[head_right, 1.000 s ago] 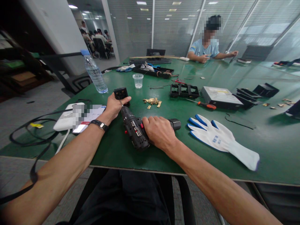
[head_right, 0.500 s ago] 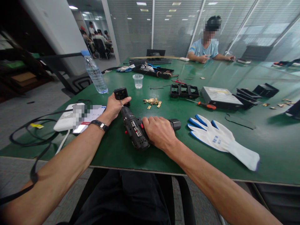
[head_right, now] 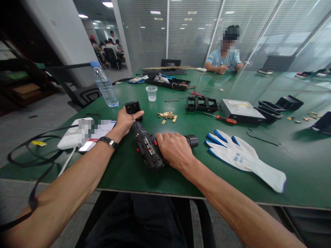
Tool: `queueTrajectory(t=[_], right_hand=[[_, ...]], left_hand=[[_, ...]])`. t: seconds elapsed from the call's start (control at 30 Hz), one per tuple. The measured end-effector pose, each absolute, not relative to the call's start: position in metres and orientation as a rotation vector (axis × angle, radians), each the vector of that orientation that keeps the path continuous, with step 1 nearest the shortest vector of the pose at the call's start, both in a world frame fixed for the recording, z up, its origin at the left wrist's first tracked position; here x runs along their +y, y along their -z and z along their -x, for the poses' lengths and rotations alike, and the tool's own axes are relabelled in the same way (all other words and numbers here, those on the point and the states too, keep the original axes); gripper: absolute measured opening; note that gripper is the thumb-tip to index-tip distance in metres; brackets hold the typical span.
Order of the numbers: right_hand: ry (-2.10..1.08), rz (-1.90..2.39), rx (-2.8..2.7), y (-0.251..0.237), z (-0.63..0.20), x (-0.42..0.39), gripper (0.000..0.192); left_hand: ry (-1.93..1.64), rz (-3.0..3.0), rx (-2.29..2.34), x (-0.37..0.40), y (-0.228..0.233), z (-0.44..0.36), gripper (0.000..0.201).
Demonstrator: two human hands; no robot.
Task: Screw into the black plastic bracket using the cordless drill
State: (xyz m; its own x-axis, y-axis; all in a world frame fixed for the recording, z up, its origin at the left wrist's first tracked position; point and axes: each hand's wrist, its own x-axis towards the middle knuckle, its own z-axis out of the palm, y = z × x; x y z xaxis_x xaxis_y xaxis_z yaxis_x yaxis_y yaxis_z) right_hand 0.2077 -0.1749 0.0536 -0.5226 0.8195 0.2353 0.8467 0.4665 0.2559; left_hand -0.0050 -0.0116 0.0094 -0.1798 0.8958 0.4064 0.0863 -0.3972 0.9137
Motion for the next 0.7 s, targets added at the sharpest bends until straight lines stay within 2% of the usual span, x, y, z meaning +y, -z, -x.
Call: queueTrajectory(t=[0.7], right_hand=[[0.500,1.487,-2.614,-0.0537,-0.2067,-0.1747,0.015]], left_hand=[[-1.626,-1.447,1.190,-0.0107,-0.0069,0.0084,0.053]])
